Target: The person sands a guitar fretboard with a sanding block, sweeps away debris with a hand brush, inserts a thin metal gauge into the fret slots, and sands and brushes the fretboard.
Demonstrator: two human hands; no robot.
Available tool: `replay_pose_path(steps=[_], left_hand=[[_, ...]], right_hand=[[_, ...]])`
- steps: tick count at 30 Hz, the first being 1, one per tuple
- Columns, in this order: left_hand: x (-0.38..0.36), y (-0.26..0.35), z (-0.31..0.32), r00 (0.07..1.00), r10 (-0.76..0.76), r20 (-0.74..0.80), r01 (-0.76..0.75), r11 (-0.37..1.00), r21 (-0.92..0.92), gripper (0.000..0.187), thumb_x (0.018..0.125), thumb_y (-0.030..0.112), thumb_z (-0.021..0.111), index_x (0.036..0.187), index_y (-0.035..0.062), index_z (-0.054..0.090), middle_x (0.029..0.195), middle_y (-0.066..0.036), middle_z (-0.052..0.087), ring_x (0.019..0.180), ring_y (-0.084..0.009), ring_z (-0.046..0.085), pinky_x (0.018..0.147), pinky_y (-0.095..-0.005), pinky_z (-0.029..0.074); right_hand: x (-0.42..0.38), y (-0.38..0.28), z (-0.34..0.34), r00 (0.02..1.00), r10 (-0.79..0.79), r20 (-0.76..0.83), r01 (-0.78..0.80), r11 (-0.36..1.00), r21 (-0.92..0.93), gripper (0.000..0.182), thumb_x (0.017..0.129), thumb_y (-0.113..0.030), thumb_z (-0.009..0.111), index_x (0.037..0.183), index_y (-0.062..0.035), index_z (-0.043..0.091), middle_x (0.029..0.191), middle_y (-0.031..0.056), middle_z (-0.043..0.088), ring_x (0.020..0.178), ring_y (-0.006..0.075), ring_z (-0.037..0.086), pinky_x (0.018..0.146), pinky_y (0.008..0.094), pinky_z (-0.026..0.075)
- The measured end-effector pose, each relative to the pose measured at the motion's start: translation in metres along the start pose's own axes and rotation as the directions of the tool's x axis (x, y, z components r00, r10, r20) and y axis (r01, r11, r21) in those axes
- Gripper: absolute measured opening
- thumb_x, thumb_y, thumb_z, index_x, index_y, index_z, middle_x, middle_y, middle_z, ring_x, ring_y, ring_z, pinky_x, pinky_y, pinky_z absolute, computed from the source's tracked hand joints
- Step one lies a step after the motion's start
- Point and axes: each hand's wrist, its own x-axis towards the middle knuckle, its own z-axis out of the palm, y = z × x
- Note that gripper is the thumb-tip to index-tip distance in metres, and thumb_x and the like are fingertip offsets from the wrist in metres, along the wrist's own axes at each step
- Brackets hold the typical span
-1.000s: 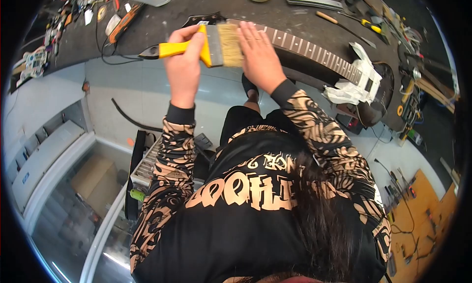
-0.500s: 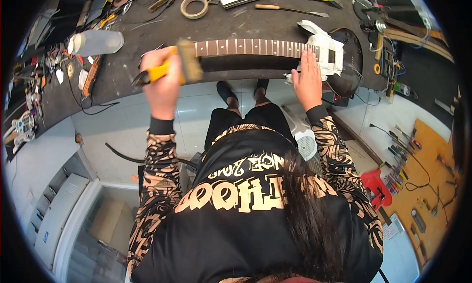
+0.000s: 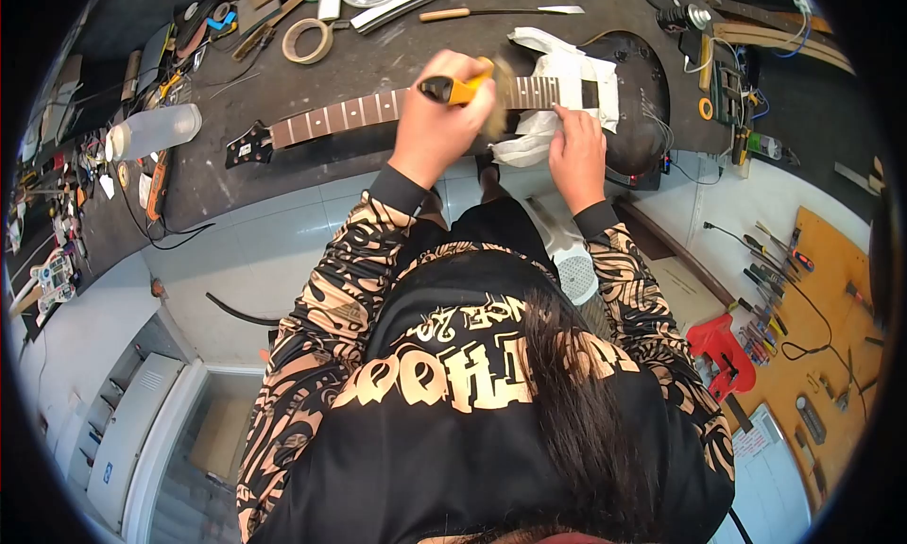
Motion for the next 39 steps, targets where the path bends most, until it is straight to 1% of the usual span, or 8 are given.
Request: replay_pose_path(steps=[6,11,14,17,19,23,27,39], left_hand=[[0.004,0.011,0.036,0.888,-0.275,0.368,0.268,0.961,0.073,0.017,0.099,0.01,0.078,0.113,0.0004,0.077,0.105,-0.019,0.077,0.101,-0.0409,0.08,0.087,-0.0455,0.063],[0.021,0.017,0.088,0.986,0.148,-0.075,-0.136,0.98,0.143,0.016,0.1,0.01,0.078,0.109,-0.0021,0.077,0.104,-0.018,0.077,0.096,-0.0404,0.078,0.087,-0.0444,0.062],[0.015,0.022,0.091,0.918,-0.238,0.318,0.208,0.97,0.125,0.013,0.099,0.008,0.077,0.108,-0.0015,0.076,0.103,-0.016,0.078,0.094,-0.0389,0.078,0.085,-0.0435,0.062],[0.017,0.038,0.095,0.952,-0.268,0.146,0.269,0.963,0.009,0.014,0.099,0.009,0.078,0.108,-0.0019,0.075,0.104,-0.016,0.078,0.095,-0.037,0.079,0.085,-0.0432,0.062],[0.028,0.024,0.114,0.989,0.13,-0.074,-0.12,0.985,0.122,0.017,0.1,0.011,0.079,0.112,-0.0001,0.076,0.105,-0.017,0.078,0.097,-0.0383,0.079,0.086,-0.044,0.063],[0.021,0.05,0.094,0.736,-0.555,0.387,0.472,0.831,0.294,0.02,0.1,0.013,0.079,0.113,-0.0022,0.079,0.105,-0.013,0.082,0.093,-0.021,0.077,0.086,-0.036,0.06],[-0.017,0.054,0.054,0.864,-0.459,0.207,0.441,0.888,0.128,0.018,0.109,0.008,0.075,0.123,-0.0022,0.08,0.119,-0.007,0.083,0.108,-0.0125,0.074,0.097,-0.0303,0.059],[-0.024,0.007,-0.038,0.975,-0.218,0.05,0.217,0.976,0.024,0.029,0.108,0.009,0.07,0.132,-0.0077,0.074,0.143,-0.027,0.076,0.14,-0.0383,0.072,0.128,-0.0486,0.046]], right_hand=[[0.013,0.028,-0.007,0.993,-0.094,0.067,0.089,0.993,0.076,0.062,0.099,0.0,0.071,0.16,-0.0133,0.07,0.119,0.0108,0.066,0.115,0.035,0.066,0.105,0.0502,0.054],[0.017,0.053,-0.012,0.985,-0.159,0.064,0.141,0.966,0.218,0.055,0.095,0.001,0.074,0.148,-0.0108,0.075,0.117,0.0095,0.067,0.115,0.0337,0.066,0.104,0.05,0.052],[0.022,0.062,-0.01,0.987,-0.158,0.041,0.142,0.956,0.257,0.052,0.094,0.001,0.074,0.146,-0.0083,0.073,0.117,0.0106,0.067,0.116,0.0344,0.066,0.104,0.0498,0.052],[0.026,0.068,-0.014,0.981,-0.187,0.055,0.164,0.943,0.29,0.053,0.095,0.001,0.073,0.147,-0.0068,0.071,0.118,0.0111,0.068,0.117,0.0348,0.066,0.104,0.0497,0.051],[0.028,0.07,-0.012,0.977,-0.204,0.06,0.175,0.934,0.312,0.054,0.095,0.002,0.072,0.148,-0.0066,0.07,0.118,0.0111,0.068,0.116,0.0348,0.066,0.104,0.0495,0.051],[0.029,0.073,-0.011,0.973,-0.217,0.076,0.183,0.931,0.315,0.059,0.096,0.002,0.072,0.154,-0.0079,0.069,0.117,0.0099,0.067,0.114,0.0334,0.065,0.103,0.0489,0.051],[0.032,0.067,-0.011,0.962,-0.251,0.105,0.217,0.941,0.259,0.072,0.095,0.001,0.074,0.165,-0.0147,0.067,0.114,0.007,0.063,0.11,0.0305,0.063,0.101,0.0482,0.05],[0.003,0.011,0.018,1.0,0.023,-0.004,-0.022,0.982,0.188,0.067,0.102,-0.019,0.082,0.167,-0.0242,0.069,0.127,0.0074,0.062,0.122,0.0329,0.059,0.109,0.0526,0.044]])
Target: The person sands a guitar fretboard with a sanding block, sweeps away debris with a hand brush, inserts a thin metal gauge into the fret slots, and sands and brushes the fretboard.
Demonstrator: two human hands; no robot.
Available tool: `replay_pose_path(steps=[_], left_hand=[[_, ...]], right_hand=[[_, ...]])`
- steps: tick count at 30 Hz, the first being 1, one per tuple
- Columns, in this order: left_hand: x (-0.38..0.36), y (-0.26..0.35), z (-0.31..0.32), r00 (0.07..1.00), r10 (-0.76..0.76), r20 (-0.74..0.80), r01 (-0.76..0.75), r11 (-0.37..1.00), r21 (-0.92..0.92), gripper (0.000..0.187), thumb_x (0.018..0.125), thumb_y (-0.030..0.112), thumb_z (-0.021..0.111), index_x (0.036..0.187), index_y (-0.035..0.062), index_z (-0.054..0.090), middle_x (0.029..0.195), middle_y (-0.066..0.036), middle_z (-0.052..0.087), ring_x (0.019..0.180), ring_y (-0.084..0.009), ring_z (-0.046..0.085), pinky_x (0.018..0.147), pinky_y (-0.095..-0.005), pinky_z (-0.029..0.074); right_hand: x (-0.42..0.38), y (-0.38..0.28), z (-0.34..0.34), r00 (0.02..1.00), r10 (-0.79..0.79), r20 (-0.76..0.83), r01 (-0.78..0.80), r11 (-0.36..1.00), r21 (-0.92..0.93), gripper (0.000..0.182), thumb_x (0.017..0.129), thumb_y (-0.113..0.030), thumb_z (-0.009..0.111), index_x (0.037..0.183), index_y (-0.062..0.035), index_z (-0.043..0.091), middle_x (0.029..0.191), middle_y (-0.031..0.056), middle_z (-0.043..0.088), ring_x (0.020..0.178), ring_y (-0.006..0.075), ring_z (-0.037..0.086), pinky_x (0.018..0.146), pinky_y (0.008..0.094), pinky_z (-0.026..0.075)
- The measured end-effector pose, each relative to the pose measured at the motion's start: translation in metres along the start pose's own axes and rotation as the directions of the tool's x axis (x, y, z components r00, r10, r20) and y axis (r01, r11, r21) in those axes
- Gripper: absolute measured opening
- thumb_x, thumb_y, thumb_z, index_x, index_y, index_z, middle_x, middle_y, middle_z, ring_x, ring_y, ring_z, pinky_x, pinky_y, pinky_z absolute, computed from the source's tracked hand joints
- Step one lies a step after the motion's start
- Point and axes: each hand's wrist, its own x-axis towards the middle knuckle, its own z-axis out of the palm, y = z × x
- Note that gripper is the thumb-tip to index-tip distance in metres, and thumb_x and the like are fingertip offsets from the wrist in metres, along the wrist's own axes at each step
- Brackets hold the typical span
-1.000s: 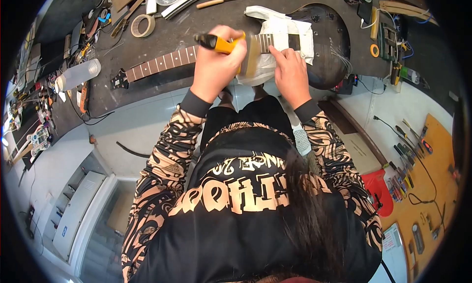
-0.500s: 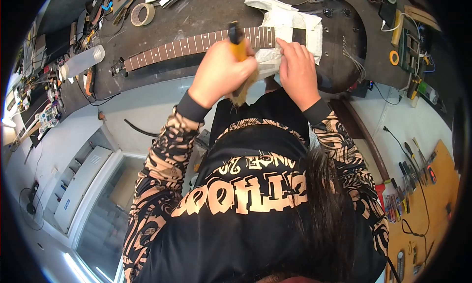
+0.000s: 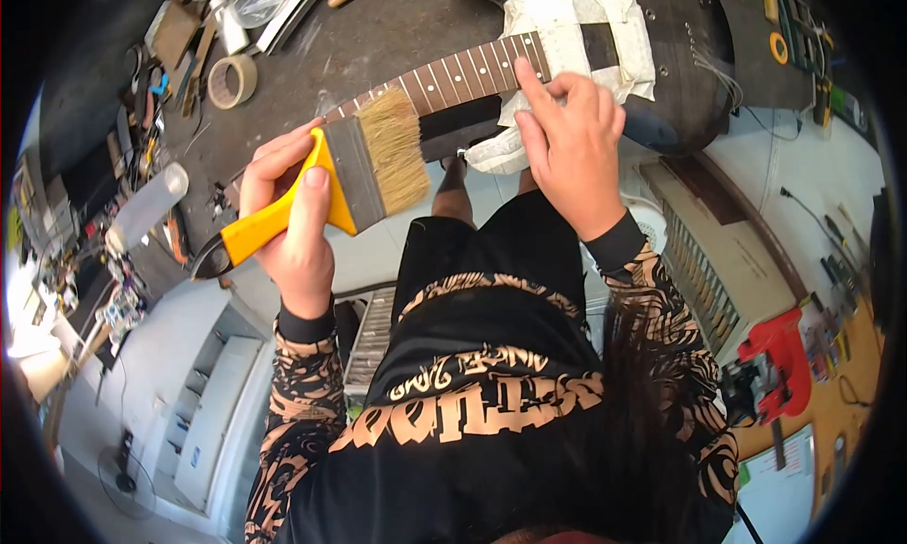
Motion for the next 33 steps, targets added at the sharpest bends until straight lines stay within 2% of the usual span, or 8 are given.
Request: replay_pose_path(steps=[7,10,14,24,27,29,32,33], left_hand=[[-0.004,-0.049,-0.029,0.992,0.066,0.111,-0.066,0.998,-0.005,0.038,0.107,0.019,0.069,0.134,-0.0073,0.071,0.147,-0.033,0.074,0.14,-0.0371,0.07,0.128,-0.0506,0.046],[-0.014,-0.063,-0.043,0.994,0.024,0.107,-0.013,0.994,-0.109,0.035,0.107,0.017,0.075,0.136,-0.0038,0.07,0.146,-0.031,0.074,0.139,-0.0365,0.07,0.126,-0.0503,0.049],[-0.016,-0.069,-0.051,0.999,-0.002,0.042,0.01,0.981,-0.193,0.039,0.107,0.023,0.074,0.136,-0.0025,0.07,0.148,-0.032,0.071,0.139,-0.0373,0.069,0.128,-0.051,0.047],[-0.006,-0.073,-0.059,0.993,0.017,0.115,-0.006,0.995,-0.096,0.048,0.108,0.024,0.065,0.146,-0.0038,0.071,0.162,-0.035,0.067,0.152,-0.0396,0.065,0.136,-0.0527,0.042],[0.009,-0.067,-0.045,0.987,0.155,0.044,-0.152,0.987,-0.059,0.045,0.108,0.024,0.066,0.143,-0.0034,0.073,0.159,-0.035,0.069,0.149,-0.0393,0.067,0.134,-0.0522,0.044],[0.021,-0.065,-0.037,0.961,0.243,0.131,-0.248,0.968,0.024,0.043,0.107,0.021,0.065,0.141,-0.004,0.075,0.155,-0.034,0.072,0.145,-0.0386,0.069,0.131,-0.0515,0.046],[0.042,-0.058,0.017,0.914,0.38,0.143,-0.392,0.918,0.061,0.023,0.105,0.014,0.078,0.121,-0.0015,0.083,0.142,-0.026,0.079,0.124,-0.0314,0.074,0.11,-0.0434,0.057],[0.052,-0.046,0.044,0.852,0.474,0.222,-0.51,0.848,0.145,0.023,0.104,0.009,0.074,0.118,-0.0062,0.084,0.141,-0.028,0.081,0.126,-0.0324,0.075,0.115,-0.0454,0.057]], right_hand=[[-0.018,-0.019,0.024,0.98,0.118,-0.163,-0.133,0.988,-0.081,0.054,0.105,-0.02,0.081,0.159,-0.0242,0.077,0.151,0.0083,0.063,0.15,0.0361,0.054,0.125,0.0555,0.035],[-0.036,-0.018,0.025,0.974,0.116,-0.193,-0.136,0.986,-0.095,0.051,0.106,-0.018,0.079,0.157,-0.0225,0.078,0.157,0.0091,0.063,0.152,0.0372,0.053,0.129,0.0563,0.032],[-0.05,-0.011,0.029,0.954,0.183,-0.238,-0.175,0.983,0.054,0.049,0.107,-0.02,0.078,0.156,-0.0206,0.079,0.164,0.0108,0.06,0.158,0.0402,0.049,0.132,0.0571,0.031],[-0.006,-0.015,0.042,0.964,0.068,-0.259,-0.096,0.991,-0.097,0.05,0.107,-0.022,0.078,0.157,-0.0226,0.078,0.168,0.0131,0.059,0.16,0.0402,0.05,0.135,0.063,0.029],[-0.027,-0.014,0.033,0.96,0.094,-0.264,-0.119,0.99,-0.081,0.042,0.106,-0.015,0.077,0.148,-0.0195,0.08,0.161,0.0126,0.062,0.158,0.0396,0.052,0.136,0.0643,0.028],[-0.043,-0.01,0.028,0.949,0.14,-0.281,-0.159,0.986,-0.045,0.036,0.105,-0.009,0.076,0.14,-0.0163,0.082,0.156,0.0121,0.064,0.157,0.0394,0.053,0.136,0.0641,0.029],[-0.05,-0.009,0.027,0.93,0.196,-0.311,-0.2,0.98,0.017,0.029,0.103,-0.003,0.074,0.13,-0.0126,0.081,0.151,0.0112,0.065,0.156,0.0391,0.055,0.136,0.0627,0.03],[-0.049,-0.01,0.027,0.93,0.202,-0.307,-0.205,0.978,0.022,0.03,0.103,-0.003,0.074,0.131,-0.0121,0.08,0.151,0.0111,0.065,0.155,0.0392,0.055,0.135,0.0622,0.03]])
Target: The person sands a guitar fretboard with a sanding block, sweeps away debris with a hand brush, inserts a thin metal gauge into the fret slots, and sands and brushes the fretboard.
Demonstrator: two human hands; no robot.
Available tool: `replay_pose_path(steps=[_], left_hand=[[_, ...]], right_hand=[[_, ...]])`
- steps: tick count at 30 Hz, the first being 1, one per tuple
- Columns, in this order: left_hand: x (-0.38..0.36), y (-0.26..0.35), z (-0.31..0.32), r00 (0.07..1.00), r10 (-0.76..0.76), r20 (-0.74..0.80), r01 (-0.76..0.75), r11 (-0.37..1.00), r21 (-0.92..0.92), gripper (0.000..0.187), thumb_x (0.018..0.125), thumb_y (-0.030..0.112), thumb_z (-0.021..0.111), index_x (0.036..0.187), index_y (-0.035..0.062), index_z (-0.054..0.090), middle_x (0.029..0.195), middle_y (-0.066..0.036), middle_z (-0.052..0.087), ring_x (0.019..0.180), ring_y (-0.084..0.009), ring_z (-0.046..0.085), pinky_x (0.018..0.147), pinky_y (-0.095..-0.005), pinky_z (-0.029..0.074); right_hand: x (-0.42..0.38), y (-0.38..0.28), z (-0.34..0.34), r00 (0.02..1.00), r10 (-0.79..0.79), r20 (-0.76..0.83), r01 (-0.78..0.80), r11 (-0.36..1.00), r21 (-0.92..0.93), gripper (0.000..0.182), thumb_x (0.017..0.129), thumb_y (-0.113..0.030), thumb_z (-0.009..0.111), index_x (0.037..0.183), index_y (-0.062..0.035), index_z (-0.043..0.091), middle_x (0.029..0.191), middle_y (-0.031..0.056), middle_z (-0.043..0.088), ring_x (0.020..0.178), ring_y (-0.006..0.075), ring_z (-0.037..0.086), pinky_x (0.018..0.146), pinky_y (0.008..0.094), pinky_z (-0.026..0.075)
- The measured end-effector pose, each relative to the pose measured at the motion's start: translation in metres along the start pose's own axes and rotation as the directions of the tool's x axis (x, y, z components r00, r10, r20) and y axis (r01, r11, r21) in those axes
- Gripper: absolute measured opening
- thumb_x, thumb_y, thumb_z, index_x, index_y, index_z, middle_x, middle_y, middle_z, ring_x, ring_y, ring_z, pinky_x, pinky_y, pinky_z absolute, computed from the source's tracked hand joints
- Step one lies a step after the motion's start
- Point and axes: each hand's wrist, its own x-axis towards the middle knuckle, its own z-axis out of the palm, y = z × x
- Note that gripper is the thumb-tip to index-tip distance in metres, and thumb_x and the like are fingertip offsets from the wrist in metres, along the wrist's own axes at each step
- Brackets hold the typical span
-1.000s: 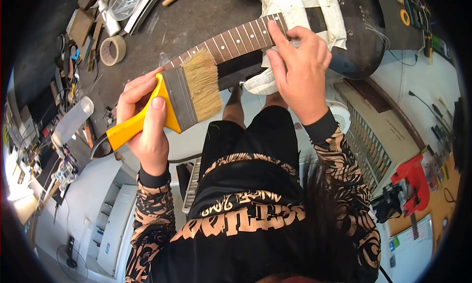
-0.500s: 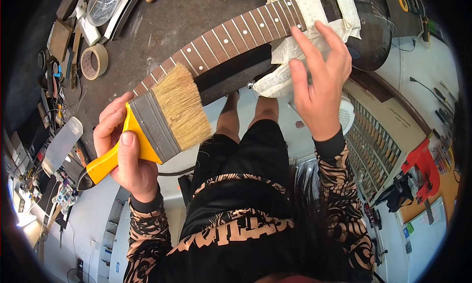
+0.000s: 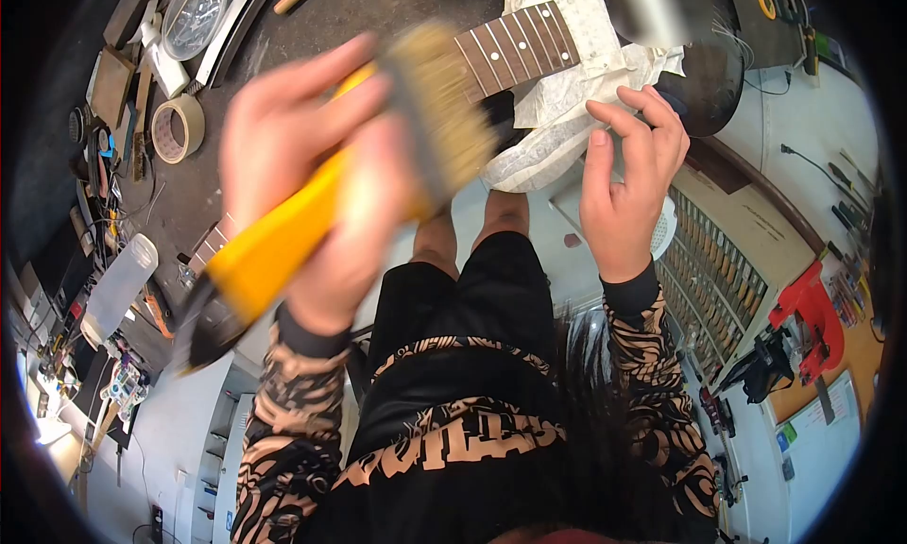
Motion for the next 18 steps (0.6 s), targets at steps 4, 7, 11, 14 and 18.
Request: replay_pose_path(steps=[4,7,11,14,18], left_hand=[[0.044,-0.006,0.088,0.971,0.221,-0.095,-0.235,0.955,-0.183,0.023,0.093,0.007,0.093,0.113,0.0,0.084,0.127,-0.018,0.082,0.113,-0.0278,0.079,0.095,-0.0377,0.063],[0.038,0.015,0.059,0.991,0.136,-0.003,-0.136,0.987,-0.09,0.018,0.091,0.001,0.089,0.108,-0.0011,0.082,0.123,-0.018,0.082,0.102,-0.0257,0.08,0.09,-0.0363,0.064],[0.021,0.022,-0.017,0.987,-0.083,0.138,0.058,0.982,0.179,0.011,0.097,0.002,0.08,0.093,-0.0061,0.075,0.11,-0.019,0.081,0.099,-0.0266,0.08,0.092,-0.038,0.061],[0.037,0.033,0.002,0.998,0.013,0.056,-0.016,0.997,0.069,0.01,0.099,0.004,0.082,0.101,-0.0055,0.079,0.115,-0.019,0.083,0.107,-0.0293,0.08,0.1,-0.0414,0.061],[0.059,0.022,0.076,0.996,0.08,0.051,-0.063,0.961,-0.269,0.013,0.101,0.003,0.08,0.112,-0.0037,0.08,0.122,-0.017,0.085,0.112,-0.0325,0.08,0.102,-0.0406,0.061]], right_hand=[[0.005,-0.005,0.001,1.0,0.007,0.003,-0.007,1.0,0.023,0.031,0.103,-0.003,0.073,0.132,-0.0103,0.079,0.15,0.0114,0.065,0.154,0.0397,0.055,0.135,0.0609,0.032],[0.006,-0.004,-0.001,1.0,0.009,0.012,-0.009,0.999,0.034,0.031,0.103,-0.003,0.073,0.133,-0.0093,0.078,0.15,0.0121,0.065,0.153,0.04,0.055,0.135,0.0604,0.032],[0.003,0.003,-0.002,1.0,0.007,0.021,-0.008,0.999,0.048,0.031,0.103,-0.004,0.073,0.134,-0.0086,0.078,0.15,0.0127,0.065,0.153,0.0406,0.054,0.134,0.0601,0.032],[0.006,0.003,-0.002,1.0,0.011,0.028,-0.013,0.997,0.073,0.032,0.103,-0.002,0.073,0.134,-0.0088,0.078,0.149,0.0128,0.065,0.153,0.0409,0.054,0.133,0.0598,0.034],[0.014,-0.004,-0.001,1.0,0.016,0.021,-0.017,0.996,0.087,0.033,0.102,0.0,0.073,0.133,-0.0083,0.078,0.149,0.0132,0.066,0.152,0.0413,0.055,0.131,0.0586,0.036]])
